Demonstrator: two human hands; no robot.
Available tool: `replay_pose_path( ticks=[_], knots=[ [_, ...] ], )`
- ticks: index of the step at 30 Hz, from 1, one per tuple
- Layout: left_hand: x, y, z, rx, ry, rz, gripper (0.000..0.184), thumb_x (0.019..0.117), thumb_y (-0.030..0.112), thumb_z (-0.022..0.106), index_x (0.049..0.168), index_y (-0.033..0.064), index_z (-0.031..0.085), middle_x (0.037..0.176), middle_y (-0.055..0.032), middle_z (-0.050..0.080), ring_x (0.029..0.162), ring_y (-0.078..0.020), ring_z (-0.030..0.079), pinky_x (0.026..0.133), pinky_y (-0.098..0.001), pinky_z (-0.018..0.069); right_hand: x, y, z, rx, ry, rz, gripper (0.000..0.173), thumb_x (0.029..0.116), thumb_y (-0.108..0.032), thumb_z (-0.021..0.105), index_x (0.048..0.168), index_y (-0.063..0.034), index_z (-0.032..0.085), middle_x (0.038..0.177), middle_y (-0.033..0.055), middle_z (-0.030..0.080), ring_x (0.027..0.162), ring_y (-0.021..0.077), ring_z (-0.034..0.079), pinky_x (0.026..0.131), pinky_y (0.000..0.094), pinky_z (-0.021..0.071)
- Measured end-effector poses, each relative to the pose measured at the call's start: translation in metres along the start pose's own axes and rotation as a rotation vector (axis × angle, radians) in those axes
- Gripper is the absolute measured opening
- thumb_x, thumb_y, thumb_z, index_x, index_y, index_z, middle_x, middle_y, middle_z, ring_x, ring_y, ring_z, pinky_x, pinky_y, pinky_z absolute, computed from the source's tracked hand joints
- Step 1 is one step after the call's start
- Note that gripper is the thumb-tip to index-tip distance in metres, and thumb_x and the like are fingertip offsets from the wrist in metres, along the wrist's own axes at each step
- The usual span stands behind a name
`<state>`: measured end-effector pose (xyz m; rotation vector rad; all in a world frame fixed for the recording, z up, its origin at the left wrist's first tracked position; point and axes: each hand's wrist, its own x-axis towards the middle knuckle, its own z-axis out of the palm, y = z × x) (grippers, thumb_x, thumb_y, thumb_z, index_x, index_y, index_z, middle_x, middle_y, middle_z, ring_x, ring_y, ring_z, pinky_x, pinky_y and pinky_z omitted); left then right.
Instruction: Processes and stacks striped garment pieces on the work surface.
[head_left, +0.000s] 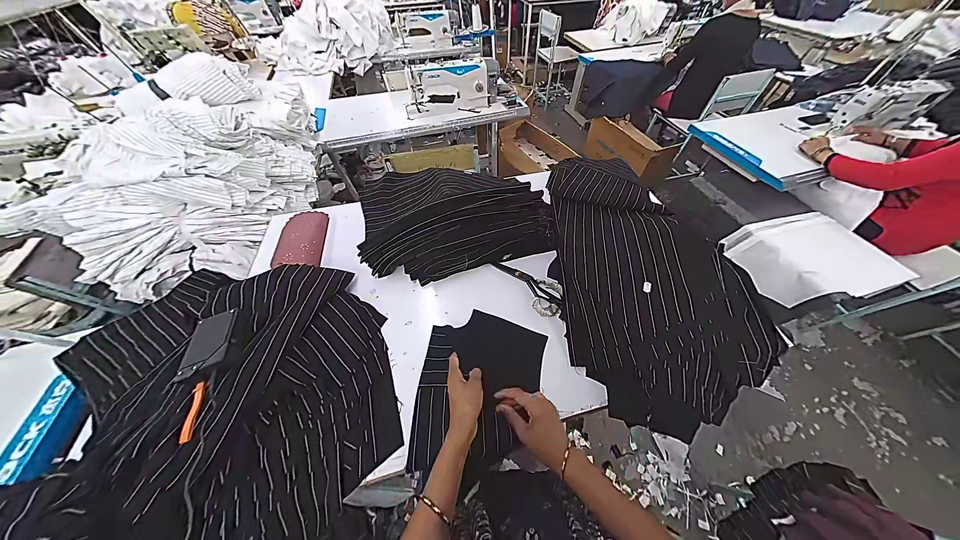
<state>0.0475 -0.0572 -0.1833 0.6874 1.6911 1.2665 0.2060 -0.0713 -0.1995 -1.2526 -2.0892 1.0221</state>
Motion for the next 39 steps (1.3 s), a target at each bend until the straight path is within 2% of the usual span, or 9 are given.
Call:
replay_pose_path(
  ticks=[5, 10, 14, 19, 24, 27, 31, 34, 39],
  knots=[
    [-0.054, 0.058, -0.017, -0.128, -0.553, 0.029, 0.039, 0.0916, 0.008, 0.041, 0.122, 0.0010, 0.064, 0.116, -0.0050, 0.067, 0.101, -0.0087, 0.063, 0.090, -0.0320, 0.0524, 0.011, -0.020, -0.038, -0.059, 0.355, -0.136, 0.053, 0.0836, -0.012, 0.071, 0.135, -0.0012, 0.065, 0.136, 0.0153, 0.066, 0.126, 0.0395, 0.061, 0.102, 0.0638, 0.0464],
    [-0.087, 0.108, -0.059, -0.508, -1.219, 0.496, 0.019, 0.1031, 0.033, 0.059, 0.106, 0.0224, 0.073, 0.095, 0.0188, 0.072, 0.086, 0.0125, 0.062, 0.078, -0.0086, 0.0491, 0.036, -0.023, -0.070, -0.171, 0.217, -0.321, 0.038, 0.0930, 0.006, 0.050, 0.105, -0.0133, 0.081, 0.124, 0.0059, 0.074, 0.125, 0.0356, 0.064, 0.105, 0.0656, 0.0425],
    [-0.078, 0.114, -0.119, -0.390, -0.834, 0.714, 0.022, 0.0954, 0.033, 0.070, 0.116, 0.0263, 0.071, 0.106, 0.0197, 0.071, 0.096, 0.0117, 0.064, 0.085, -0.0092, 0.0515, 0.027, -0.011, -0.091, -0.272, 0.079, -0.074, 0.029, 0.0862, 0.005, 0.064, 0.110, -0.0042, 0.078, 0.112, 0.0163, 0.076, 0.111, 0.0354, 0.070, 0.102, 0.0560, 0.0507],
    [-0.060, 0.060, -0.167, 0.369, -0.211, 0.344, 0.043, 0.0826, 0.011, 0.081, 0.123, 0.0026, 0.069, 0.122, -0.0091, 0.072, 0.115, -0.0180, 0.068, 0.103, -0.0408, 0.0521, 0.027, -0.026, -0.147, -0.220, 0.361, 0.021, 0.029, 0.0834, 0.006, 0.067, 0.108, -0.0035, 0.078, 0.109, 0.0151, 0.077, 0.103, 0.0317, 0.073, 0.093, 0.0566, 0.0549],
    [-0.066, 0.070, -0.194, 0.361, 0.137, 0.413, 0.019, 0.0855, 0.005, 0.075, 0.103, -0.0014, 0.074, 0.099, -0.0114, 0.076, 0.094, -0.0175, 0.072, 0.090, -0.0442, 0.0562, 0.048, -0.064, -0.173, -0.124, 0.427, -0.058, 0.019, 0.0785, -0.007, 0.073, 0.097, -0.0074, 0.077, 0.091, 0.0022, 0.076, 0.084, 0.0120, 0.071, 0.078, 0.0381, 0.0569],
    [-0.074, 0.097, -0.223, 0.243, 0.194, 0.496, 0.011, 0.0824, 0.003, 0.075, 0.093, 0.0010, 0.073, 0.088, 0.0036, 0.073, 0.082, 0.0040, 0.067, 0.082, -0.0197, 0.0563, 0.058, -0.079, -0.192, 0.097, 0.310, -0.155, 0.018, 0.0783, -0.010, 0.072, 0.096, -0.0098, 0.077, 0.091, -0.0094, 0.076, 0.085, -0.0061, 0.068, 0.081, 0.0161, 0.0562],
    [-0.073, 0.097, -0.264, 0.242, 0.234, 0.536, 0.011, 0.0817, 0.011, 0.074, 0.091, 0.0050, 0.073, 0.086, 0.0106, 0.070, 0.082, 0.0093, 0.064, 0.079, -0.0132, 0.0541, 0.077, -0.083, -0.209, 0.041, 0.186, -0.001, 0.009, 0.0884, -0.017, 0.075, 0.092, -0.0087, 0.077, 0.074, -0.0095, 0.069, 0.065, -0.0062, 0.059, 0.064, 0.0166, 0.0490],
    [-0.041, 0.070, -0.281, 0.454, 0.293, 0.424, 0.021, 0.0860, 0.019, 0.073, 0.100, 0.0043, 0.077, 0.098, -0.0059, 0.072, 0.095, -0.0121, 0.067, 0.089, -0.0364, 0.0524, 0.113, -0.070, -0.192, -0.184, 0.046, 0.183, 0.035, 0.0966, -0.026, 0.071, 0.070, -0.0069, 0.058, 0.058, -0.0028, 0.045, 0.053, 0.0090, 0.042, 0.057, 0.0332, 0.0366],
    [0.040, 0.032, -0.281, 0.547, 0.238, 0.167, 0.024, 0.0965, 0.011, 0.069, 0.115, -0.0035, 0.073, 0.120, -0.0256, 0.068, 0.121, -0.0397, 0.060, 0.109, -0.0555, 0.0412, 0.186, -0.048, -0.126, -0.036, -0.125, 0.350, 0.026, 0.1055, -0.022, 0.059, 0.107, 0.0027, 0.067, 0.090, 0.0118, 0.073, 0.076, 0.0149, 0.070, 0.076, 0.0348, 0.0555]
  ],
)
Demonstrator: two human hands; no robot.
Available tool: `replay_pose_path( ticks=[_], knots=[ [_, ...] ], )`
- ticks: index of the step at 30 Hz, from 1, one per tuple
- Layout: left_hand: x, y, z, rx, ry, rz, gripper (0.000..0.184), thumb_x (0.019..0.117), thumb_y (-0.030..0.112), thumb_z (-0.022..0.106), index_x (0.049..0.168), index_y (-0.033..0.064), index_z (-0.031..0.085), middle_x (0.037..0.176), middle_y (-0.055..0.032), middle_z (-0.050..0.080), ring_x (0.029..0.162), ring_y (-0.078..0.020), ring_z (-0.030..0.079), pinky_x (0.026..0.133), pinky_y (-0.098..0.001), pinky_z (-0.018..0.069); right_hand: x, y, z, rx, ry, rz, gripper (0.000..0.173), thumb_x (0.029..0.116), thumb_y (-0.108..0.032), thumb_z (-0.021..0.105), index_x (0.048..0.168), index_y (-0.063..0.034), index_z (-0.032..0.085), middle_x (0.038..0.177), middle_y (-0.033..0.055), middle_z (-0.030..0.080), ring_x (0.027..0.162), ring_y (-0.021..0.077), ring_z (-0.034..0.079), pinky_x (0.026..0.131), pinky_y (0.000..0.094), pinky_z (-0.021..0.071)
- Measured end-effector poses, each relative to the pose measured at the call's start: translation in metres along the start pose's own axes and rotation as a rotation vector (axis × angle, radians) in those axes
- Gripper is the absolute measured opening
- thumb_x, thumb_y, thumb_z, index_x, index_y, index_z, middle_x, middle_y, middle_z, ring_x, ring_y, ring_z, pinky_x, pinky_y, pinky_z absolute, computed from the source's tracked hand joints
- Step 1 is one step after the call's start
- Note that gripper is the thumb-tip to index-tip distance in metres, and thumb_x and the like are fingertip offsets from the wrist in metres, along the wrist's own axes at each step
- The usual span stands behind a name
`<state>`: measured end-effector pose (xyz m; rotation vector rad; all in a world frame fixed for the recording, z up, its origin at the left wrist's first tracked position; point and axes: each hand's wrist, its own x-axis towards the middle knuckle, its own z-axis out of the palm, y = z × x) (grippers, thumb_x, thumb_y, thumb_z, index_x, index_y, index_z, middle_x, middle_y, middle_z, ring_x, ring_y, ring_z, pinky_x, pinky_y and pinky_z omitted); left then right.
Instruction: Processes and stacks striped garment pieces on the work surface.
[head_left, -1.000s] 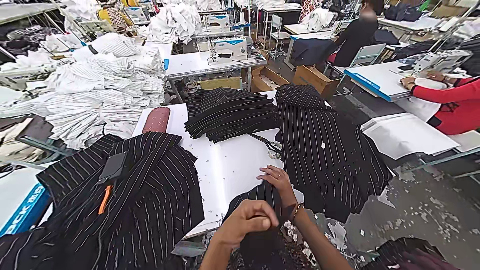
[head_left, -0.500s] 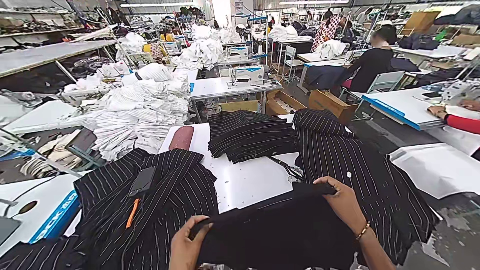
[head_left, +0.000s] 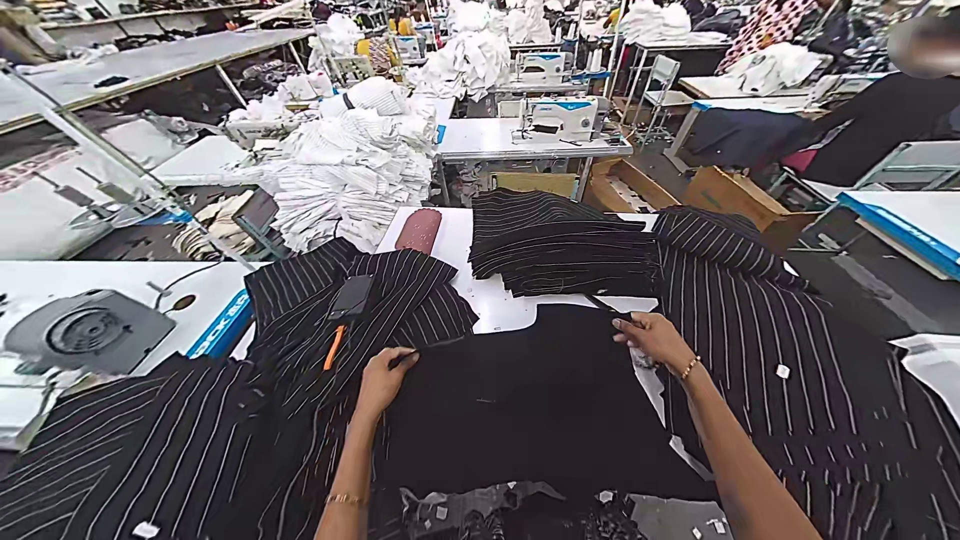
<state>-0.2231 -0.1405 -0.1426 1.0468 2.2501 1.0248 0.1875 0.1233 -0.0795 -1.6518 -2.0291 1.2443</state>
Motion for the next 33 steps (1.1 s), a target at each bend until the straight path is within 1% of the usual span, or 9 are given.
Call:
replay_pose_path(
  ticks=[4, 7, 12, 15, 22, 25, 28, 30, 33],
  knots=[
    [0.040, 0.022, 0.011, 0.061, 0.089, -0.023, 0.025, 0.1003, 0.009, 0.059, 0.120, -0.0026, 0.071, 0.124, -0.0239, 0.067, 0.123, -0.0354, 0.061, 0.111, -0.0492, 0.0423, 0.040, -0.008, 0.039, 0.020, 0.265, -0.150, 0.030, 0.1055, -0.016, 0.057, 0.128, 0.0016, 0.066, 0.122, 0.0186, 0.071, 0.109, 0.0247, 0.071, 0.098, 0.0412, 0.0536],
    [0.059, 0.023, 0.022, 0.111, 0.086, -0.128, 0.037, 0.1042, 0.024, 0.059, 0.128, -0.0032, 0.066, 0.133, -0.0240, 0.063, 0.131, -0.0356, 0.056, 0.115, -0.0487, 0.0393, 0.033, -0.003, 0.089, -0.274, 0.212, -0.437, 0.080, 0.0961, -0.039, 0.067, 0.153, 0.0100, 0.037, 0.161, 0.0321, 0.030, 0.150, 0.0445, 0.033, 0.122, 0.0554, 0.0282],
    [0.068, -0.026, 0.053, 0.041, 0.156, -0.143, 0.040, 0.1010, 0.030, 0.065, 0.124, -0.0019, 0.067, 0.125, -0.0224, 0.066, 0.122, -0.0344, 0.062, 0.109, -0.0496, 0.0446, 0.003, 0.033, 0.172, -0.664, -0.067, -0.416, 0.090, 0.0980, -0.068, 0.045, 0.162, -0.0079, 0.028, 0.170, 0.0148, 0.021, 0.158, 0.0347, 0.018, 0.125, 0.0601, 0.0122],
    [0.072, -0.027, 0.054, 0.033, 0.173, -0.151, 0.041, 0.1032, 0.032, 0.061, 0.125, -0.0023, 0.066, 0.125, -0.0225, 0.067, 0.122, -0.0342, 0.062, 0.109, -0.0487, 0.0444, 0.009, 0.052, 0.168, -0.686, 0.066, -0.491, 0.086, 0.0985, -0.069, 0.036, 0.159, -0.0081, 0.038, 0.167, 0.0140, 0.031, 0.154, 0.0351, 0.030, 0.123, 0.0627, 0.0179],
    [0.063, -0.007, 0.052, 0.119, 0.221, -0.199, 0.040, 0.1081, 0.022, 0.047, 0.141, 0.0003, 0.054, 0.142, -0.0253, 0.056, 0.136, -0.0399, 0.051, 0.114, -0.0559, 0.0366, 0.043, 0.058, 0.138, -0.729, 0.076, -0.435, 0.096, 0.0936, -0.078, 0.034, 0.162, -0.0105, 0.031, 0.169, 0.0147, 0.026, 0.156, 0.0350, 0.025, 0.124, 0.0627, 0.0143],
    [0.021, 0.003, 0.068, 0.299, 0.281, 0.044, 0.057, 0.1022, 0.034, 0.056, 0.148, 0.0012, 0.049, 0.154, -0.0275, 0.043, 0.145, -0.0470, 0.037, 0.116, -0.0656, 0.0269, 0.046, 0.052, 0.134, -0.744, 0.064, -0.344, 0.106, 0.0886, -0.085, 0.036, 0.164, -0.0111, 0.025, 0.170, 0.0138, 0.021, 0.158, 0.0344, 0.019, 0.124, 0.0619, 0.0113],
    [-0.053, -0.001, 0.101, 0.352, -0.013, 0.376, 0.077, 0.0956, 0.061, 0.056, 0.145, 0.0021, 0.054, 0.155, -0.0215, 0.047, 0.146, -0.0408, 0.042, 0.117, -0.0640, 0.0304, 0.035, 0.043, 0.136, -0.706, 0.065, -0.230, 0.111, 0.0884, -0.084, 0.041, 0.164, -0.0063, 0.019, 0.171, 0.0186, 0.013, 0.158, 0.0383, 0.011, 0.124, 0.0653, 0.0067],
    [-0.098, -0.004, 0.121, 0.436, -0.273, 0.384, 0.106, 0.0818, 0.076, 0.063, 0.155, 0.0015, 0.041, 0.164, -0.0218, 0.032, 0.153, -0.0401, 0.029, 0.121, -0.0645, 0.0208, 0.010, 0.040, 0.147, -0.632, 0.110, -0.335, 0.108, 0.0919, -0.077, 0.044, 0.160, 0.0045, 0.025, 0.167, 0.0277, 0.019, 0.156, 0.0446, 0.017, 0.122, 0.0694, 0.0120],
    [-0.124, 0.002, 0.134, 0.574, -0.375, 0.257, 0.125, 0.0696, 0.043, 0.090, 0.160, -0.0048, 0.020, 0.167, -0.0312, 0.011, 0.155, -0.0470, 0.013, 0.122, -0.0664, 0.0106, -0.058, 0.051, 0.177, -0.540, -0.036, -0.656, 0.110, 0.0894, -0.084, 0.038, 0.155, 0.0044, 0.038, 0.163, 0.0204, 0.035, 0.153, 0.0383, 0.031, 0.120, 0.0691, 0.0218]
  ],
)
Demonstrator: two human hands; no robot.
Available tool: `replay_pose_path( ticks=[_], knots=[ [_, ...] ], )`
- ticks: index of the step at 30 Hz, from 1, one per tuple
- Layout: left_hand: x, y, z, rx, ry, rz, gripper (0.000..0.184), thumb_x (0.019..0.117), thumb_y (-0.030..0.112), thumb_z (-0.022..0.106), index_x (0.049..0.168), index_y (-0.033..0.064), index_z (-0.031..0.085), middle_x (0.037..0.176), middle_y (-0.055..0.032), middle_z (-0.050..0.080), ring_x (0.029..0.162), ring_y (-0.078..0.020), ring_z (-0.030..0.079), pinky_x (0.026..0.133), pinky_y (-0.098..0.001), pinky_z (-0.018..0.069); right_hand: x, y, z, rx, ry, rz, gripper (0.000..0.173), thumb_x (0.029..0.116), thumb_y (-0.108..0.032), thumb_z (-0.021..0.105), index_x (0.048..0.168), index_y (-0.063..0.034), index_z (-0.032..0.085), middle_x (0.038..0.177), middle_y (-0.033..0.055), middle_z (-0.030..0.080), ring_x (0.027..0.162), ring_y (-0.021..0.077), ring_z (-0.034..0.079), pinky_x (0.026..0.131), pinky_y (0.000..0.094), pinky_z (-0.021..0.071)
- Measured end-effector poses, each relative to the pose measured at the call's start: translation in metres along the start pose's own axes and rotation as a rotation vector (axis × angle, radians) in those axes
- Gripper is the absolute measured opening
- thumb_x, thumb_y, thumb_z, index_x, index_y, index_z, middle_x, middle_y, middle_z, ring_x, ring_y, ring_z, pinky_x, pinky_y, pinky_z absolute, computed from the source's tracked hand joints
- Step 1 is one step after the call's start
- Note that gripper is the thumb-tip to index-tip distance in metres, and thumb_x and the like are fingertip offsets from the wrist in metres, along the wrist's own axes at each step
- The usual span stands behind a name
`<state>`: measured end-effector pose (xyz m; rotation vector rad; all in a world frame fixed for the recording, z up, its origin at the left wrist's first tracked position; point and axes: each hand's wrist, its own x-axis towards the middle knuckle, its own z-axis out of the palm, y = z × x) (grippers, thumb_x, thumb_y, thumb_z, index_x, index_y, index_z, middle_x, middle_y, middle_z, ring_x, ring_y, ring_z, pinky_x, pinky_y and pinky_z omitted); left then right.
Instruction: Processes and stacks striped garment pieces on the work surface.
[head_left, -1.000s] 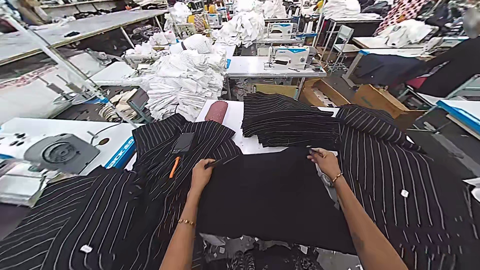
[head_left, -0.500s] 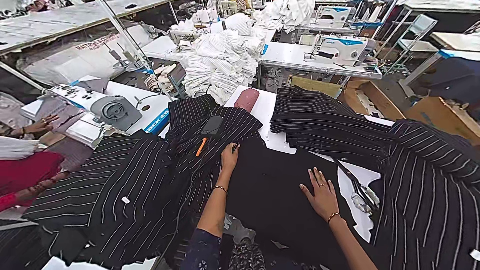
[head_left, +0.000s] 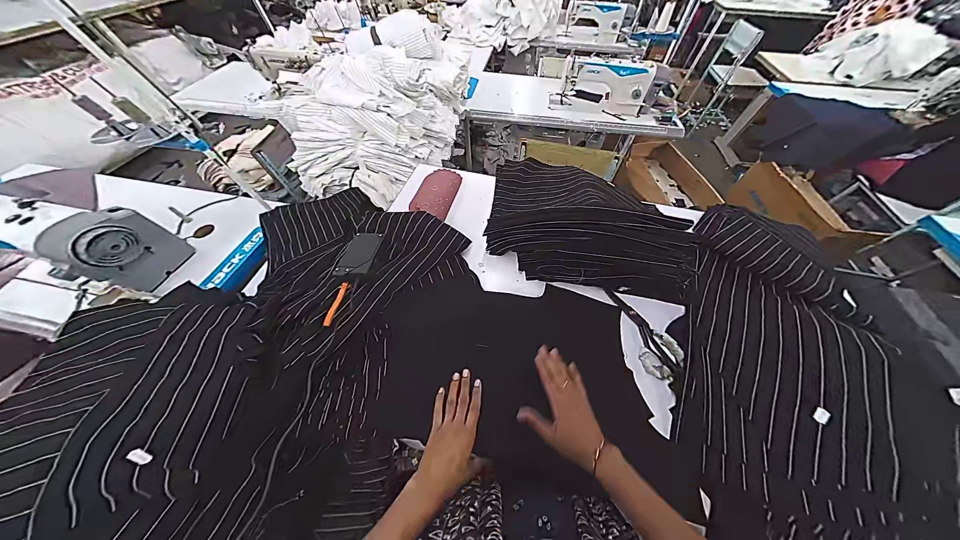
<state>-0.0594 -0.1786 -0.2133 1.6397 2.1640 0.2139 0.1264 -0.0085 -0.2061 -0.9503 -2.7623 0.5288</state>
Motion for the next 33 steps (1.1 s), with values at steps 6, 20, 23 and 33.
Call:
replay_pose_path(
  ticks=[6, 20, 23, 33],
  knots=[
    [-0.018, -0.019, 0.036, 0.241, 0.453, 0.040, 0.101, 0.0574, -0.018, 0.078, 0.150, 0.0129, 0.053, 0.153, -0.0139, 0.052, 0.136, -0.0352, 0.055, 0.100, -0.0582, 0.0472, -0.078, -0.004, 0.002, -0.095, -0.034, -0.019, 0.113, 0.0442, -0.022, 0.098, 0.148, -0.0148, 0.055, 0.152, 0.0085, 0.054, 0.134, 0.0344, 0.056, 0.098, 0.0604, 0.0473],
    [0.039, -0.040, -0.075, -0.394, 0.224, 0.010, 0.026, 0.1017, 0.006, 0.054, 0.117, 0.0020, 0.074, 0.115, -0.0167, 0.074, 0.110, -0.0345, 0.071, 0.100, -0.0558, 0.0529, -0.003, 0.046, -0.081, 0.555, -0.065, 0.198, 0.023, 0.0998, -0.021, 0.062, 0.106, -0.0041, 0.077, 0.098, 0.0077, 0.077, 0.091, 0.0137, 0.072, 0.087, 0.0343, 0.0568],
    [0.111, -0.045, -0.112, -0.384, 0.057, -0.140, 0.031, 0.1058, 0.020, 0.054, 0.124, 0.0007, 0.070, 0.119, -0.0199, 0.071, 0.116, -0.0358, 0.067, 0.104, -0.0568, 0.0471, 0.062, 0.067, -0.105, 0.513, -0.194, 0.234, 0.031, 0.1048, -0.026, 0.057, 0.114, -0.0004, 0.072, 0.096, 0.0124, 0.072, 0.087, 0.0179, 0.066, 0.084, 0.0386, 0.0518],
    [0.211, -0.048, -0.128, -0.261, -0.114, -0.308, 0.032, 0.1051, 0.028, 0.058, 0.128, 0.0073, 0.067, 0.126, -0.0194, 0.068, 0.123, -0.0372, 0.062, 0.104, -0.0590, 0.0458, 0.139, 0.091, -0.051, 0.062, -0.160, 0.370, 0.047, 0.1076, -0.041, 0.047, 0.121, 0.0006, 0.063, 0.106, 0.0221, 0.072, 0.106, 0.0378, 0.069, 0.095, 0.0546, 0.0487]
  ],
)
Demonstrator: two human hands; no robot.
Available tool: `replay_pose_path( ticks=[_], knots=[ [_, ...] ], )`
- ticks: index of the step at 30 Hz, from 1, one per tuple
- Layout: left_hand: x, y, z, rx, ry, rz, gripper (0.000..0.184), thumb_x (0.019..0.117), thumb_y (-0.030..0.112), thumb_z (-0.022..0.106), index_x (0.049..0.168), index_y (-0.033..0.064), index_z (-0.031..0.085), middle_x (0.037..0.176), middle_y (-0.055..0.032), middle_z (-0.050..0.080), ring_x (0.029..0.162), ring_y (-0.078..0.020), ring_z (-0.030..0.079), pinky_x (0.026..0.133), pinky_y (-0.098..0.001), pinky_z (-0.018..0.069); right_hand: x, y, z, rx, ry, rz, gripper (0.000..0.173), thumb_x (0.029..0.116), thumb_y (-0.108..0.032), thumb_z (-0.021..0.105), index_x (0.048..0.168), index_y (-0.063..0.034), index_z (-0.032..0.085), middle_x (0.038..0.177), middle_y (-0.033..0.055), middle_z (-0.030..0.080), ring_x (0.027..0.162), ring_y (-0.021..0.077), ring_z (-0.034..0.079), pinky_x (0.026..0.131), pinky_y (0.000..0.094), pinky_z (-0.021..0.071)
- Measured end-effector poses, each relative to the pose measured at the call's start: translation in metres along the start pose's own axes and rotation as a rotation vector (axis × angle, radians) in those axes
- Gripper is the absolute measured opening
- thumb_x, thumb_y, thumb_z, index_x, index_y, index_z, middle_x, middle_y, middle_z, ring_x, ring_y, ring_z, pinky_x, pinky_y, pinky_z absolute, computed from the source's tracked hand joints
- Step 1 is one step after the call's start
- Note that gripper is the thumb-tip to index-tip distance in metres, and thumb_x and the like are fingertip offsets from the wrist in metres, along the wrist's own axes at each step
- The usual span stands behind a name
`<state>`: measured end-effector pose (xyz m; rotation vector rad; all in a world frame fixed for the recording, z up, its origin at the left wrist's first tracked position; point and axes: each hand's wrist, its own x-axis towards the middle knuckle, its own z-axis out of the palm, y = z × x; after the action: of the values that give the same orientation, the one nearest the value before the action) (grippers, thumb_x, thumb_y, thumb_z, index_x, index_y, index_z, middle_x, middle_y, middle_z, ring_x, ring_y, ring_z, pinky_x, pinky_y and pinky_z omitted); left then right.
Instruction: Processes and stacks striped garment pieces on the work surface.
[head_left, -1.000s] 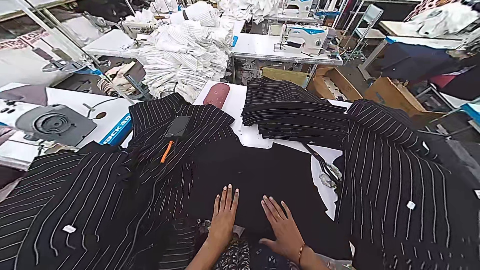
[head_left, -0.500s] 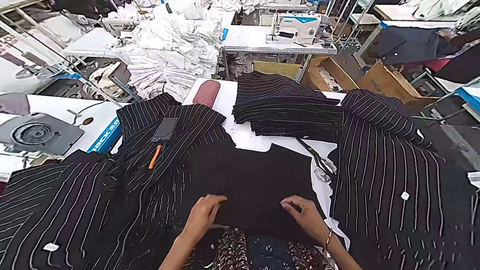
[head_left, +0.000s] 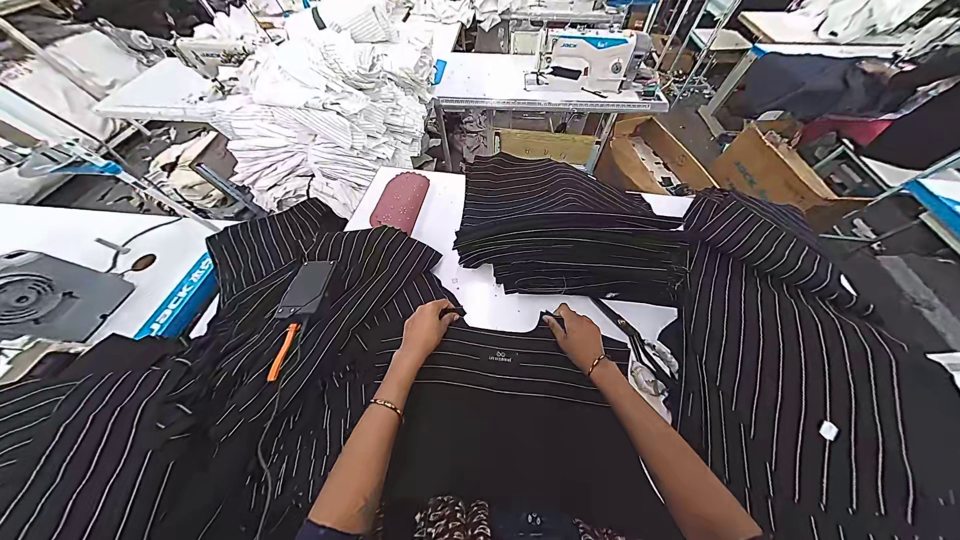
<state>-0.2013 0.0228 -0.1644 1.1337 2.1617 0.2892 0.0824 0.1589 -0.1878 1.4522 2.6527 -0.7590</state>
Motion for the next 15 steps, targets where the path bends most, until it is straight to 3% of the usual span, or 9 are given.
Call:
replay_pose_path(
  ticks=[2, 5, 7, 10, 13, 15],
  knots=[
    [-0.001, 0.003, 0.006, 0.037, 0.076, 0.028, 0.030, 0.1047, 0.024, 0.058, 0.127, 0.0062, 0.068, 0.129, -0.0190, 0.066, 0.126, -0.0363, 0.060, 0.108, -0.0570, 0.0433, 0.011, 0.001, 0.005, -0.005, 0.080, -0.045, 0.042, 0.1075, -0.036, 0.048, 0.113, 0.0023, 0.065, 0.097, 0.0216, 0.072, 0.098, 0.0380, 0.071, 0.090, 0.0541, 0.0503],
    [-0.019, 0.011, 0.041, 0.068, 0.408, 0.215, 0.028, 0.0993, 0.016, 0.063, 0.122, 0.0014, 0.070, 0.132, -0.0261, 0.062, 0.128, -0.0457, 0.055, 0.108, -0.0657, 0.0358, 0.025, 0.003, 0.007, -0.026, 0.124, -0.099, 0.040, 0.1076, -0.032, 0.048, 0.109, 0.0044, 0.065, 0.089, 0.0222, 0.072, 0.090, 0.0399, 0.072, 0.082, 0.0558, 0.0529],
    [-0.043, 0.023, 0.075, 0.040, 0.527, 0.402, 0.032, 0.0981, 0.023, 0.064, 0.121, 0.0022, 0.071, 0.124, -0.0253, 0.067, 0.121, -0.0460, 0.061, 0.104, -0.0664, 0.0420, 0.033, 0.002, 0.005, -0.042, 0.131, -0.110, 0.041, 0.1075, -0.033, 0.047, 0.108, 0.0047, 0.065, 0.085, 0.0222, 0.071, 0.086, 0.0404, 0.072, 0.079, 0.0560, 0.0537],
    [-0.081, 0.029, 0.133, 0.006, 0.443, 0.614, 0.042, 0.0961, 0.033, 0.066, 0.128, 0.0067, 0.069, 0.123, -0.0182, 0.070, 0.119, -0.0391, 0.065, 0.103, -0.0599, 0.0482, 0.035, 0.003, 0.006, -0.045, 0.166, -0.140, 0.041, 0.1067, -0.033, 0.049, 0.105, 0.0045, 0.066, 0.080, 0.0212, 0.070, 0.080, 0.0403, 0.072, 0.075, 0.0555, 0.0545],
    [-0.085, 0.017, 0.158, 0.116, 0.472, 0.550, 0.057, 0.0974, 0.048, 0.056, 0.137, 0.0073, 0.064, 0.134, -0.0161, 0.067, 0.125, -0.0359, 0.063, 0.103, -0.0584, 0.0472, 0.037, 0.003, 0.007, -0.039, 0.185, -0.126, 0.042, 0.1063, -0.034, 0.050, 0.105, 0.0042, 0.067, 0.080, 0.0209, 0.071, 0.081, 0.0397, 0.073, 0.076, 0.0549, 0.0547],
    [-0.074, 0.016, 0.153, 0.147, 0.501, 0.480, 0.057, 0.0984, 0.045, 0.054, 0.139, 0.0066, 0.062, 0.136, -0.0176, 0.065, 0.127, -0.0376, 0.062, 0.101, -0.0626, 0.0458, 0.039, 0.002, 0.005, -0.040, 0.156, -0.076, 0.044, 0.1072, -0.036, 0.048, 0.110, 0.0034, 0.067, 0.087, 0.0212, 0.072, 0.088, 0.0396, 0.073, 0.081, 0.0551, 0.0546]
  ],
)
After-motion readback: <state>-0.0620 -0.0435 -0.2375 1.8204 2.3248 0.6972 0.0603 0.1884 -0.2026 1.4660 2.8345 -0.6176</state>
